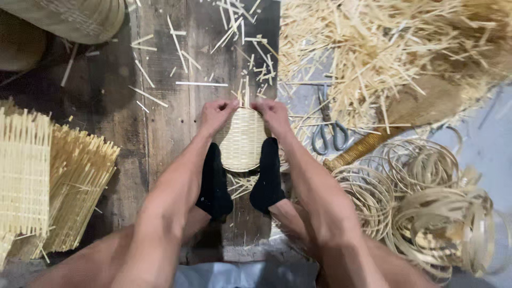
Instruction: The person weaves bamboo strips into a flat square, places a circular template over the weave, and trims the protruding strips with shears to create a round insert.
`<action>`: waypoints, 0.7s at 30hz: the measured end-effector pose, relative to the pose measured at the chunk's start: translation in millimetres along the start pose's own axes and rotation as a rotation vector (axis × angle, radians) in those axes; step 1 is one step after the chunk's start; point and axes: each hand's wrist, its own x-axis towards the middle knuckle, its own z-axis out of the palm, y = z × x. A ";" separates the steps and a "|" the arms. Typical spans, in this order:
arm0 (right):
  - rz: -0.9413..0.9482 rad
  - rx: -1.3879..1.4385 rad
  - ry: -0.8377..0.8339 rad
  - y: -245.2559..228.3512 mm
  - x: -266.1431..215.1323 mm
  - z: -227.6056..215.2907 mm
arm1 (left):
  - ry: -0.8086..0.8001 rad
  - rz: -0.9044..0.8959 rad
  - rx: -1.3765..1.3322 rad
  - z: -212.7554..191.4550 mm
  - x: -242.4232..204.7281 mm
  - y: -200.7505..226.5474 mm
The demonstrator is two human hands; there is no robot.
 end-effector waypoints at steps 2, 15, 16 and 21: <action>0.227 -0.019 0.082 -38.0 -4.7 -42.4 | -0.090 0.000 0.092 -14.5 -3.3 8.9; 0.274 -0.784 0.007 -96.6 -148.3 -242.4 | 0.006 1.192 0.541 0.2 -147.2 82.1; 0.308 -0.809 -0.024 -58.1 -147.3 -235.6 | 0.024 1.189 0.724 4.7 -156.6 67.8; 0.263 -0.854 0.136 77.9 -145.2 -187.9 | -0.305 1.078 1.017 -11.9 -182.0 2.1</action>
